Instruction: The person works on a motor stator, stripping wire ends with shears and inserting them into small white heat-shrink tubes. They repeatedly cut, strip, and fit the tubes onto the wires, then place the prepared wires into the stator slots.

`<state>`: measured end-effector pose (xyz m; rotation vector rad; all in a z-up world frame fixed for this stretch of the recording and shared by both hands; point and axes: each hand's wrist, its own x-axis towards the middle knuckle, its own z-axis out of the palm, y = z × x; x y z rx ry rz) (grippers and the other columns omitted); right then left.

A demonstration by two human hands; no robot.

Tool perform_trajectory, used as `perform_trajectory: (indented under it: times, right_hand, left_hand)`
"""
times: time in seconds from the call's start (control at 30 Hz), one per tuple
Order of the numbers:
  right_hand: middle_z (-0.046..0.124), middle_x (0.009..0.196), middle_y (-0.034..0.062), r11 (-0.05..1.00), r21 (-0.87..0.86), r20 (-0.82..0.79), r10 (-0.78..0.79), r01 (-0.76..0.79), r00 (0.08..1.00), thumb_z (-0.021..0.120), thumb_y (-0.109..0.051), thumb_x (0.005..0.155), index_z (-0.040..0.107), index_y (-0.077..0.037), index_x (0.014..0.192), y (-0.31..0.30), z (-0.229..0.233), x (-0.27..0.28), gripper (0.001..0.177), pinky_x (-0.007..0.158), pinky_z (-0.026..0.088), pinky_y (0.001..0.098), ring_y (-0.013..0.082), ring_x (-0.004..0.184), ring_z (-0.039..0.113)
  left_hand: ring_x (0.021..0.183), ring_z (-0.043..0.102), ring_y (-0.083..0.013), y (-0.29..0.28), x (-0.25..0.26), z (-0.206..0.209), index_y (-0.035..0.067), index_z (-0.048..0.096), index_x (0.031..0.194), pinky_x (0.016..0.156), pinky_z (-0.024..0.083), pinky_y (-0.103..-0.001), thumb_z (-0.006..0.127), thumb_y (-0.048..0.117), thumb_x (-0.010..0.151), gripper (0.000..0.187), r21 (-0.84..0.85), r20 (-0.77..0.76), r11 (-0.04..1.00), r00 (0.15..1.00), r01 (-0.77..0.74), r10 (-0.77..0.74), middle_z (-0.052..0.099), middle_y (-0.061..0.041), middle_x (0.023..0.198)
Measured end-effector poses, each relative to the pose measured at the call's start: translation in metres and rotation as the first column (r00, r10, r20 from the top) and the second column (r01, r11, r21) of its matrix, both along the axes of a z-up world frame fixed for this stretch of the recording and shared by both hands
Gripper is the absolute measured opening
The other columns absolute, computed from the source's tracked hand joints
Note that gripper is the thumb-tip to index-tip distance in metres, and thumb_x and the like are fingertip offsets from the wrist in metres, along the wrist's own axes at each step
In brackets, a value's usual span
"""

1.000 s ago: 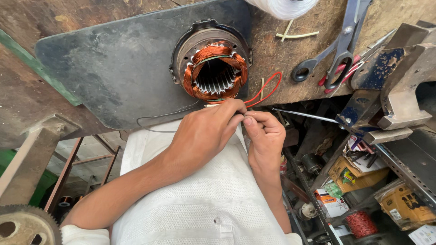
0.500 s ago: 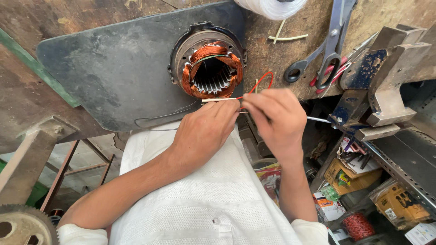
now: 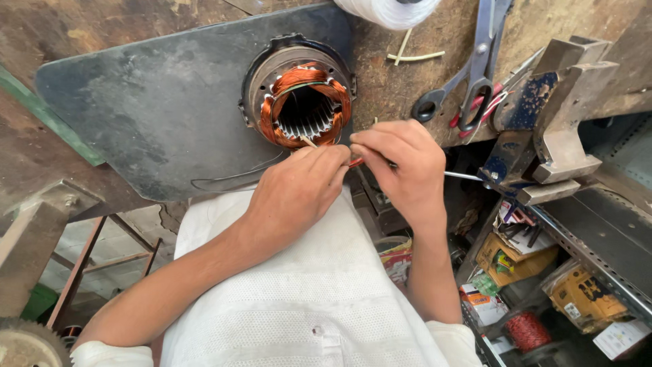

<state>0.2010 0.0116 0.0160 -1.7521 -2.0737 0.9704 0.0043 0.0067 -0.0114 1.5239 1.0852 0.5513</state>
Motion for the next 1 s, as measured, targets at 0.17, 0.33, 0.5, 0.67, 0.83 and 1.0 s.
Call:
perform_trajectory:
  times: [0.17,0.33,0.5,0.67,0.83,1.0]
  right_hand:
    - [0.072,0.095,0.0071,0.972,-0.223,-0.193,-0.123,0.079,0.974,0.082,-0.003,0.084,0.075,-0.005,0.1,-0.017,0.003,-0.002,0.018,0.072,0.054,0.0311,0.0209,0.083,0.069]
    - [0.072,0.097,0.0087,0.999,0.005,-0.054,-0.035,0.035,0.998,0.084,-0.004,0.087,0.076,-0.005,0.102,-0.002,0.004,0.0,0.018,0.076,0.053,0.0321,0.0228,0.086,0.068]
    - [0.073,0.097,0.0086,0.932,-0.354,-0.236,-0.17,0.078,0.957,0.08,-0.002,0.087,0.074,-0.003,0.099,0.001,-0.011,-0.003,0.014,0.066,0.052,0.0303,0.0218,0.078,0.068]
    - [0.072,0.095,0.0089,0.996,-0.066,-0.081,-0.065,0.06,0.995,0.082,-0.004,0.086,0.074,-0.003,0.099,-0.022,0.014,-0.005,0.015,0.071,0.053,0.0324,0.0226,0.082,0.068]
    - [0.072,0.102,0.0087,0.991,-0.135,-0.134,-0.037,0.018,0.99,0.078,-0.003,0.091,0.073,-0.002,0.104,-0.006,-0.012,0.01,0.014,0.08,0.054,0.0325,0.0208,0.093,0.068]
    - [0.071,0.097,0.0068,0.886,-0.434,-0.345,-0.332,0.165,0.878,0.075,-0.002,0.089,0.073,-0.001,0.099,-0.048,-0.026,0.011,0.01,0.069,0.049,0.0268,0.0134,0.084,0.064]
  left_hand:
    - [0.089,0.067,-0.0275,0.005,-0.002,-0.002,0.002,0.06,0.111,0.077,0.054,-0.04,0.068,0.008,0.095,0.019,-0.024,0.036,0.999,0.998,-0.044,0.045,0.066,-0.01,0.097]
    - [0.09,0.067,-0.0297,0.0,0.001,-0.004,0.0,0.061,0.115,0.075,0.054,-0.04,0.068,0.008,0.094,0.024,0.024,-0.017,1.0,1.0,-0.01,0.011,0.066,-0.013,0.097]
    - [0.092,0.067,-0.0286,0.002,-0.004,-0.004,0.001,0.061,0.114,0.079,0.054,-0.04,0.068,0.007,0.094,0.021,-0.006,0.075,0.998,0.995,-0.068,0.068,0.067,-0.011,0.1]
    - [0.089,0.067,-0.0289,0.002,-0.001,-0.003,0.002,0.062,0.113,0.077,0.054,-0.041,0.069,0.007,0.095,0.02,-0.004,0.012,0.999,0.999,-0.047,0.047,0.067,-0.011,0.097]
    - [0.089,0.067,-0.0291,0.004,-0.002,-0.003,0.002,0.062,0.116,0.077,0.054,-0.041,0.068,0.004,0.094,0.023,0.007,0.075,0.999,0.997,-0.034,0.034,0.067,-0.012,0.099]
    - [0.089,0.068,-0.0287,0.009,-0.005,0.001,0.002,0.06,0.111,0.077,0.054,-0.04,0.069,0.006,0.094,0.019,-0.111,0.101,0.991,0.991,-0.076,0.087,0.067,-0.012,0.096]
